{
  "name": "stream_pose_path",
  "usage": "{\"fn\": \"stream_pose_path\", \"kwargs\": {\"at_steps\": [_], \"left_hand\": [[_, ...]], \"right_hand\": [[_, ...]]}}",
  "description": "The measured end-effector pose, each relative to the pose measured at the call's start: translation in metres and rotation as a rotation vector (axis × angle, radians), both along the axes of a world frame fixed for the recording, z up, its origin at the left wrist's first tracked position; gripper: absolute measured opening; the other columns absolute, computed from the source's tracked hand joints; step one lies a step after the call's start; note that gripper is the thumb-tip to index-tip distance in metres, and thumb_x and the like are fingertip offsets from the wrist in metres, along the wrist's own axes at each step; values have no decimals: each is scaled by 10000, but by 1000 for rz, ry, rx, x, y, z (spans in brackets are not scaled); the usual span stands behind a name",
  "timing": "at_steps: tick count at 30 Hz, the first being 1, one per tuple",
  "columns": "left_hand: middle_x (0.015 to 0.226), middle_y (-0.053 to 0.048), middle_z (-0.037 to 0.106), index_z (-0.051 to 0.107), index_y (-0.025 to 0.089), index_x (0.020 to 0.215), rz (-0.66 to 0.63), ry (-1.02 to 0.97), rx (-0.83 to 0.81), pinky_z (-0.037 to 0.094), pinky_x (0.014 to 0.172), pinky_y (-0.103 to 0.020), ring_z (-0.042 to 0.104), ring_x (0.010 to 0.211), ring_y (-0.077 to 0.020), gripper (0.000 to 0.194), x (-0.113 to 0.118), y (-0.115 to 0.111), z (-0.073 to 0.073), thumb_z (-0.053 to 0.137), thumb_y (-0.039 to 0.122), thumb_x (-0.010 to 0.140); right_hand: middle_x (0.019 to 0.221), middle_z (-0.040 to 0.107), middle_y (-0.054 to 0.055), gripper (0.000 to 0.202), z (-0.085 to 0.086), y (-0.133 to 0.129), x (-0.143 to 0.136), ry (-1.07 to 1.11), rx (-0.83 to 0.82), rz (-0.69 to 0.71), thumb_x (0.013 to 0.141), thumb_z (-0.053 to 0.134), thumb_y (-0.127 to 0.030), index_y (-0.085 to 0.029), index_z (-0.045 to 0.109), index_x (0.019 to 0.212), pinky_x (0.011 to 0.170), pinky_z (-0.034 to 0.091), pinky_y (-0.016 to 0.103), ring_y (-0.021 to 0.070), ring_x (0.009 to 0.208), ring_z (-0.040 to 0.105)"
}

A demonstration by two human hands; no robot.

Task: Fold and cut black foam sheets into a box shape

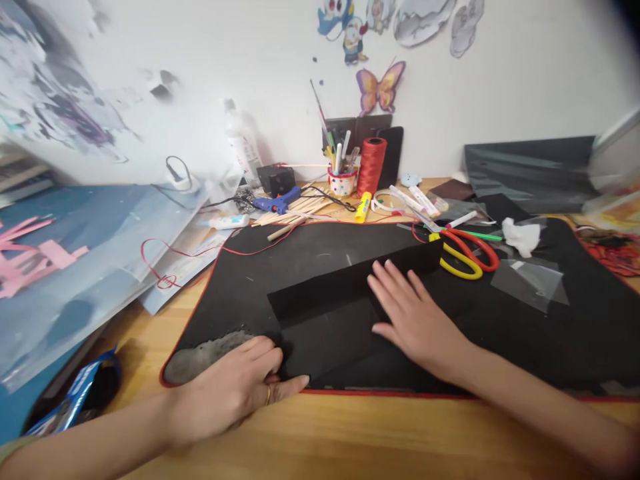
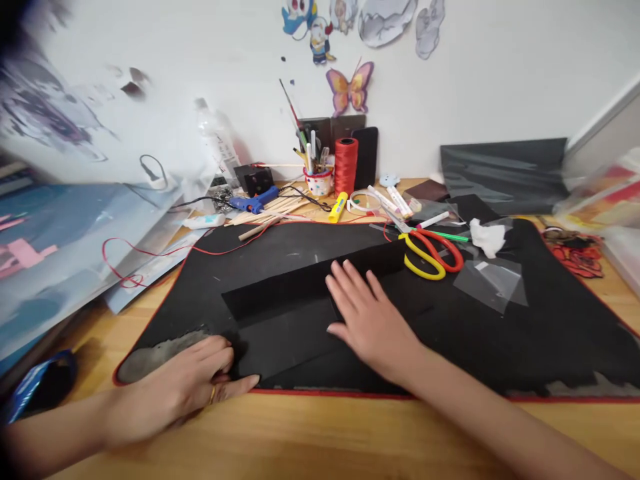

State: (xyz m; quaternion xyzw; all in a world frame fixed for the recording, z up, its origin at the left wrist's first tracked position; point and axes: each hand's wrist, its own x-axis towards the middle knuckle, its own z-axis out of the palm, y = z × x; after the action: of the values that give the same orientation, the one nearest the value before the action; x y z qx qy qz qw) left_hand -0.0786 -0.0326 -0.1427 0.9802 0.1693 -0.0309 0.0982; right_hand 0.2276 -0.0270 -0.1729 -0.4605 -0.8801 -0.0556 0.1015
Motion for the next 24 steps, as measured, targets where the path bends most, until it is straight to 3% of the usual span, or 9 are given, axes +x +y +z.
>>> {"fn": "stream_pose_path", "kwargs": {"at_steps": [2,4,8,14,19,24], "left_hand": [[751,-17,432,377,256,1286,22,10,-4,280,603,-288,363,685,-171,366,0,0,0,328,167,934],[768,-23,439,416,255,1251,30,29,-19,286,623,-297,364,702,-174,346,0,-1,-2,334,164,927],[773,-34,453,455,245,1224,21,11,-18,299,623,-299,368,699,-177,339,-1,-2,-3,315,168,925],[724,-25,454,374,257,1311,36,-64,6,311,604,-300,383,655,-175,409,-1,-3,-2,289,145,927],[702,-21,430,397,276,1305,62,-85,20,342,613,-300,392,644,-171,427,0,-4,-1,268,136,923],[684,-22,409,371,254,1329,52,-85,65,354,593,-292,374,629,-171,460,2,-6,1,231,107,915]], "right_hand": [[1471,213,95,629,2,-18,-24,16,-116,223,895,270,-521,-122,282,1382,1093,104,449,212,1364,60],[1463,223,106,782,6,-37,-45,47,-251,428,843,198,-642,-86,254,1390,1105,123,363,187,1360,97],[1460,198,121,766,13,-51,-56,73,-358,452,867,192,-607,-48,237,1390,1095,168,324,196,1350,148],[1446,236,-59,495,12,-40,-6,-11,-260,390,933,288,-390,-246,220,1401,1037,286,397,182,1313,273],[1384,376,-38,574,4,-38,43,-58,-112,318,887,389,-356,-253,179,1411,926,388,450,228,1220,428],[1341,452,-23,609,-3,-35,110,-40,-77,128,861,398,-341,-315,152,1417,937,359,490,257,1164,488]]}}
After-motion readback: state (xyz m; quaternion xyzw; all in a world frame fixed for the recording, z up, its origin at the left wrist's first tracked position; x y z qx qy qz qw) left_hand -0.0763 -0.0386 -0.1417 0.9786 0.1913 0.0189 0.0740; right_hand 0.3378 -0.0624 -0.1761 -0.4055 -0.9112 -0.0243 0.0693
